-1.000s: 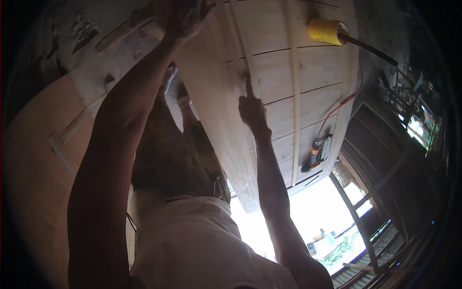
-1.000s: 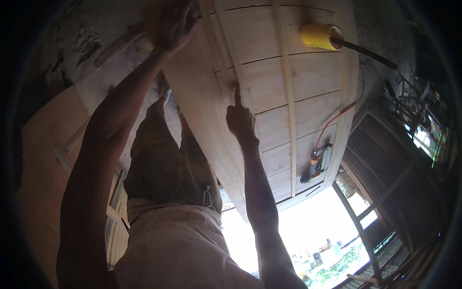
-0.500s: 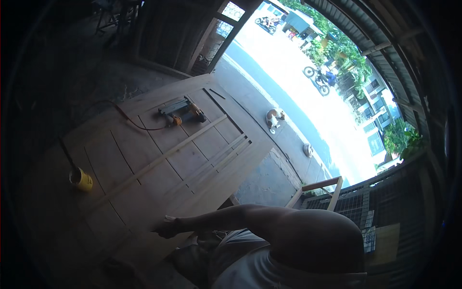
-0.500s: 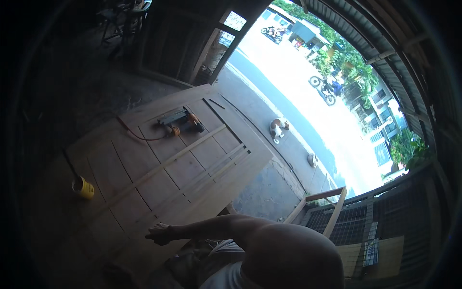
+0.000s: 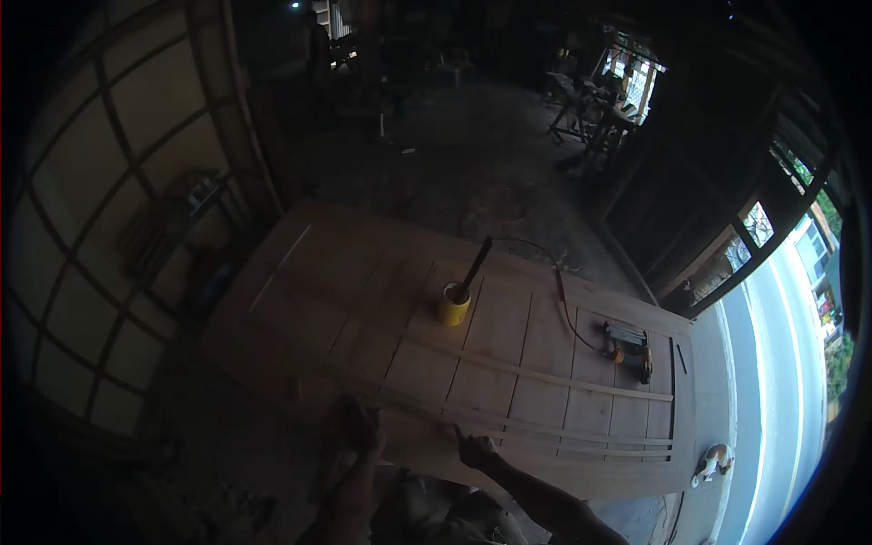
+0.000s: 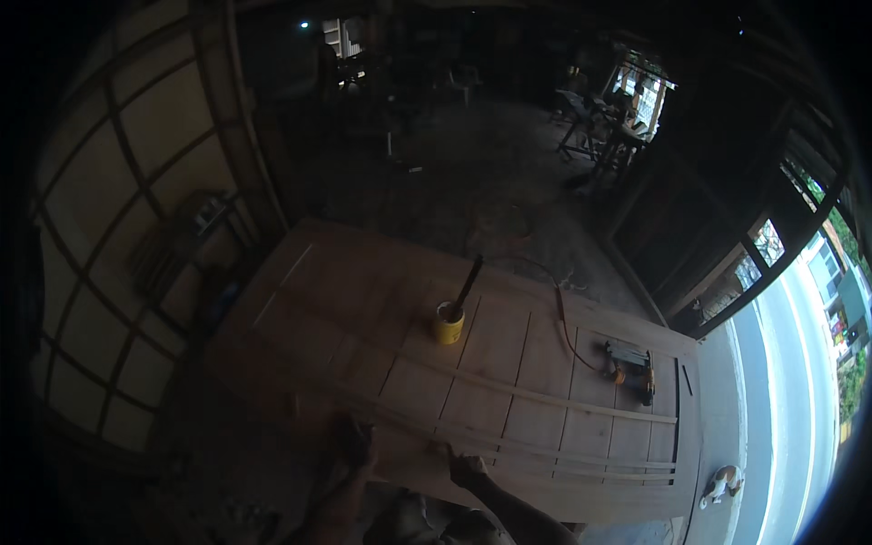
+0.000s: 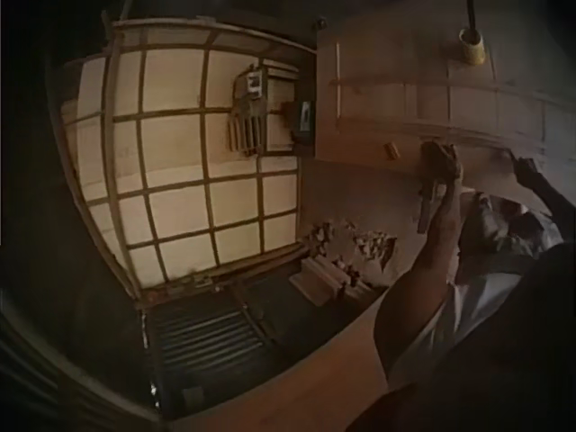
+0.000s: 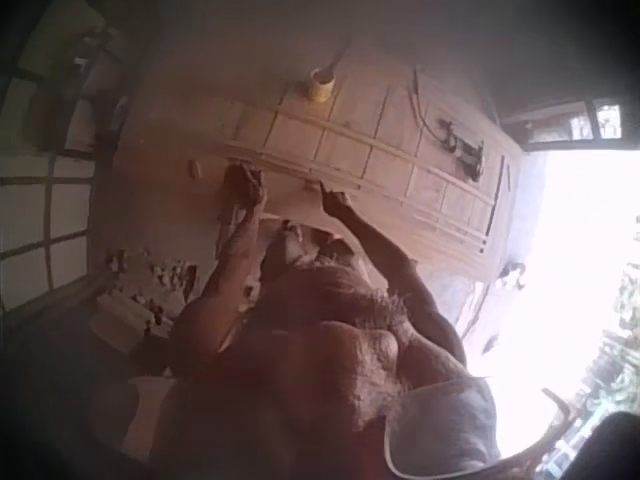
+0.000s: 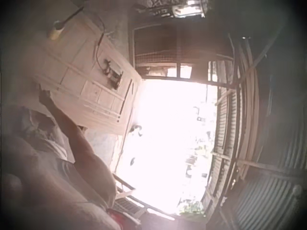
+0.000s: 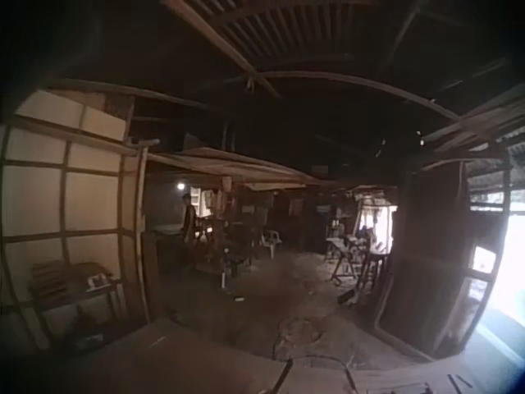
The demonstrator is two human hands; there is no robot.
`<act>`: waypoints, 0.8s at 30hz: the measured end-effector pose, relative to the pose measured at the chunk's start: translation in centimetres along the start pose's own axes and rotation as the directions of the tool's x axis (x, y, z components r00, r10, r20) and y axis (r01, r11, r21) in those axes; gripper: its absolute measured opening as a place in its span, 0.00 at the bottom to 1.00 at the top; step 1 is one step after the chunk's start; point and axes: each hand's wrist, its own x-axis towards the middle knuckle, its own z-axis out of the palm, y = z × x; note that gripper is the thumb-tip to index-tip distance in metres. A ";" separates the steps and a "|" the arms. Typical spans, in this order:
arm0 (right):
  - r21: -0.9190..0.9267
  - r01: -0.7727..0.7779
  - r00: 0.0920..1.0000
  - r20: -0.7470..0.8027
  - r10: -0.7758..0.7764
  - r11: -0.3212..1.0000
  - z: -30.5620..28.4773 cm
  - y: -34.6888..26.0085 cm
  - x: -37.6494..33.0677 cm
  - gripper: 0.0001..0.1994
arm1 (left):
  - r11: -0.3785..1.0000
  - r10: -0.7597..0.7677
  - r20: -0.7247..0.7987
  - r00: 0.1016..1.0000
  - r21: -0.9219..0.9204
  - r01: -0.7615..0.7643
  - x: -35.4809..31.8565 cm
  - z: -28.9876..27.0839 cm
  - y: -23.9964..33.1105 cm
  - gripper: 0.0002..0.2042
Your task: Assembling a wooden door by using a nail gun and applying wood glue to the joints using a brush.
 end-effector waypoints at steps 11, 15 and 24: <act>0.171 -0.012 0.984 0.176 -0.019 0.985 -2.8 0.9 -5.7 0.37 | 0.992 0.125 0.394 0.910 -0.054 -0.113 -0.4 -2.3 -1.6 0.57; 0.254 -0.031 0.982 0.189 -0.018 0.967 -2.4 -1.8 -3.2 0.39 | 0.986 0.141 0.506 0.851 0.006 -0.167 0.9 -2.5 -1.6 0.62; 0.236 0.025 0.984 0.168 -0.066 0.971 -3.1 -1.4 -0.9 0.42 | 0.971 -0.166 0.765 0.622 0.238 -0.033 3.1 -4.4 1.9 0.69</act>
